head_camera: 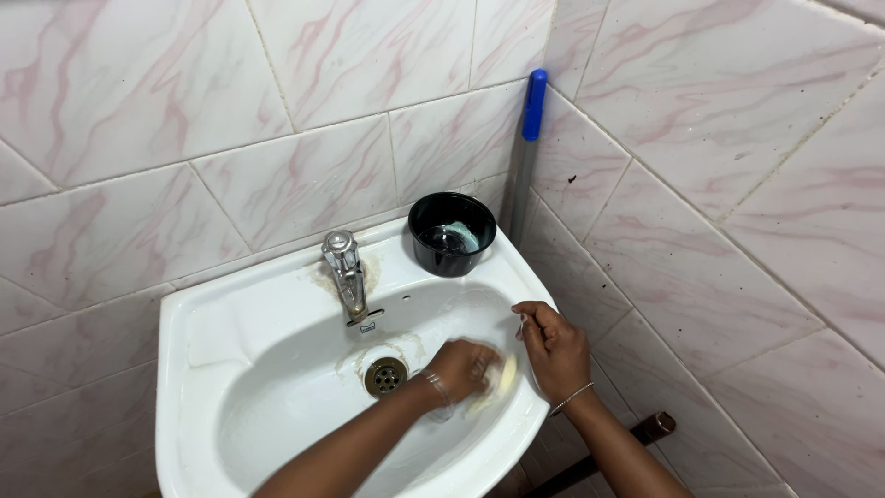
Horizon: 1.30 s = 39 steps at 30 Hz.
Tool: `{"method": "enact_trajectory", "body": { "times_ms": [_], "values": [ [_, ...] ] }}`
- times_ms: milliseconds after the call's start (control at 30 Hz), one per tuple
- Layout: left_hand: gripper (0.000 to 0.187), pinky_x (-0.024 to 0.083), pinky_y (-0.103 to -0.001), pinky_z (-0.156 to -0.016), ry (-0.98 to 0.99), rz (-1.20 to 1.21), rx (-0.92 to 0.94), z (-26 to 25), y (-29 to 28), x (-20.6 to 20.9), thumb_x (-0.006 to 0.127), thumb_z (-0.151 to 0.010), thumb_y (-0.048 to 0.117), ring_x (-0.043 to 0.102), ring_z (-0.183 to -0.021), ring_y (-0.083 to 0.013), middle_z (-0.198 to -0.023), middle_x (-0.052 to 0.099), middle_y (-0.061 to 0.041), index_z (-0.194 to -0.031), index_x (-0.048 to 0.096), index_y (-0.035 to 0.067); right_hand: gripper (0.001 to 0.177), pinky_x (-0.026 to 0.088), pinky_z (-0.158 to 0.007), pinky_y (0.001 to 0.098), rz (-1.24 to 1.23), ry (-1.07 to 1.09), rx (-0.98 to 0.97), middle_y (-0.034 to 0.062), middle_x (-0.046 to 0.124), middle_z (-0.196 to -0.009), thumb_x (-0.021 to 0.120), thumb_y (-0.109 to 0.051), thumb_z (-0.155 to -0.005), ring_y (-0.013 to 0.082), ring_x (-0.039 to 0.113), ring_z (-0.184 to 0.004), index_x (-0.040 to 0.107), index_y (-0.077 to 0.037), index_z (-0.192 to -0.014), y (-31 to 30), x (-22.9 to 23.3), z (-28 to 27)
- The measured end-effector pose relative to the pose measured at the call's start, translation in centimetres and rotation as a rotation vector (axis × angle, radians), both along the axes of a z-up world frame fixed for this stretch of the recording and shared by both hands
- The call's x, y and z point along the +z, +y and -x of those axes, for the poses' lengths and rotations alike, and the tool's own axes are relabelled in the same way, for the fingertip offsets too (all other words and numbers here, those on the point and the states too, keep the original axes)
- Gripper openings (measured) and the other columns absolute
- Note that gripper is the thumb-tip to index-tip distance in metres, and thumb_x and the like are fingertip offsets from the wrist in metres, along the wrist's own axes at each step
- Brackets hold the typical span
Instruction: The person scrubs the interior of a white bathroom sink using a yellow sponge. They wipe the basin, the drain area, and the faucet base repeatedly. The person turns the tap on briefly to rinse the sponge and the sink surface before continuing to scrub the basin.
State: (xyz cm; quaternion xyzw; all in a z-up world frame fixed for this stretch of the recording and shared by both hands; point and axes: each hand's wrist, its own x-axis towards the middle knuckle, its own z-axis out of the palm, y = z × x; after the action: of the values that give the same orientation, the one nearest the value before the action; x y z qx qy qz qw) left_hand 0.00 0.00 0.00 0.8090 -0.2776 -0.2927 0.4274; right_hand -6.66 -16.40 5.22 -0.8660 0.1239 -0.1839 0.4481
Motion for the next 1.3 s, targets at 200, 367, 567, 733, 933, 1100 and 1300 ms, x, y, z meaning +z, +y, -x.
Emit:
{"method": "enact_trajectory", "body": {
  "times_ms": [200, 367, 567, 733, 933, 1100, 1300],
  "values": [
    [0.03, 0.06, -0.027, -0.079, 0.47, -0.195, -0.303, 1.0, 12.3, 1.6, 0.079, -0.078, -0.003, 0.073, -0.087, -0.0102, -0.104, 0.078, -0.009, -0.106, 0.077, 0.006, 0.017, 0.051, -0.055, 0.0262, -0.014, -0.019, 0.006, 0.0017, 0.071, -0.068, 0.061, -0.013, -0.098, 0.0078, 0.065, -0.059, 0.076, -0.012, -0.107, -0.3, -0.3, -0.3],
    [0.027, 0.056, -0.03, -0.067, 0.214, -0.185, -0.071, 1.7, 5.4, 0.1, 0.071, -0.084, -0.003, 0.065, -0.074, -0.0123, -0.095, 0.078, -0.009, -0.107, 0.078, 0.009, 0.017, 0.051, -0.055, 0.0249, -0.013, -0.072, 0.018, 0.0006, 0.072, -0.069, 0.061, -0.012, -0.098, 0.0064, 0.066, -0.06, 0.075, -0.01, -0.107, -0.4, -0.5, 0.0],
    [0.032, 0.061, -0.027, -0.084, -0.077, 0.159, 0.259, 0.4, -2.9, 0.4, 0.078, -0.079, -0.002, 0.075, -0.09, -0.0143, -0.107, 0.078, -0.011, -0.11, 0.074, 0.005, 0.017, 0.045, -0.05, 0.0231, -0.066, -0.124, -0.016, -0.0001, 0.067, -0.062, 0.062, -0.011, -0.097, 0.0052, 0.058, -0.054, 0.075, -0.007, -0.106, -0.4, -1.0, 0.4],
    [0.032, 0.062, -0.026, -0.085, 0.123, -0.168, -0.121, 1.4, 3.0, 2.5, 0.072, -0.083, -0.003, 0.074, -0.096, -0.0138, -0.112, 0.076, -0.008, -0.112, 0.077, 0.009, 0.016, 0.039, -0.048, 0.0233, -0.132, -0.204, 0.011, -0.002, 0.06, -0.06, 0.062, -0.011, -0.097, 0.0033, 0.049, -0.052, 0.075, -0.005, -0.104, -0.5, -1.6, 0.7],
    [0.027, 0.065, -0.027, -0.077, 0.452, -0.144, -0.23, 1.7, 8.8, 2.9, 0.075, -0.079, -0.008, 0.075, -0.089, -0.0165, -0.104, 0.075, -0.013, -0.104, 0.075, 0.0, 0.016, 0.037, -0.045, 0.0247, -0.058, -0.106, 0.007, -0.0008, 0.061, -0.056, 0.065, -0.016, -0.098, 0.0039, 0.048, -0.049, 0.074, -0.005, -0.091, -0.6, -0.7, 0.4],
    [0.03, 0.063, -0.027, -0.074, 0.107, -0.002, 0.119, 0.0, -0.8, -0.5, 0.079, -0.076, -0.001, 0.073, -0.081, -0.0122, -0.1, 0.077, -0.006, -0.105, 0.076, 0.007, 0.014, 0.052, -0.077, 0.0374, 0.143, -0.099, 0.147, 0.0104, 0.068, -0.1, 0.058, -0.01, -0.098, 0.0213, 0.065, -0.086, 0.07, -0.006, -0.104, -2.1, -1.3, -0.9],
    [0.027, 0.059, -0.029, -0.081, -0.225, 0.171, 0.358, -3.2, -4.2, -2.6, 0.083, -0.071, -0.003, 0.075, -0.085, -0.02, -0.096, 0.078, -0.012, -0.097, 0.076, 0.002, 0.046, 0.024, -0.119, 0.0479, 0.399, -0.006, 0.338, 0.0105, 0.031, -0.163, 0.051, -0.012, -0.098, 0.0389, 0.023, -0.15, 0.052, -0.012, -0.143, -4.6, -2.5, -5.7]
  ]
}}
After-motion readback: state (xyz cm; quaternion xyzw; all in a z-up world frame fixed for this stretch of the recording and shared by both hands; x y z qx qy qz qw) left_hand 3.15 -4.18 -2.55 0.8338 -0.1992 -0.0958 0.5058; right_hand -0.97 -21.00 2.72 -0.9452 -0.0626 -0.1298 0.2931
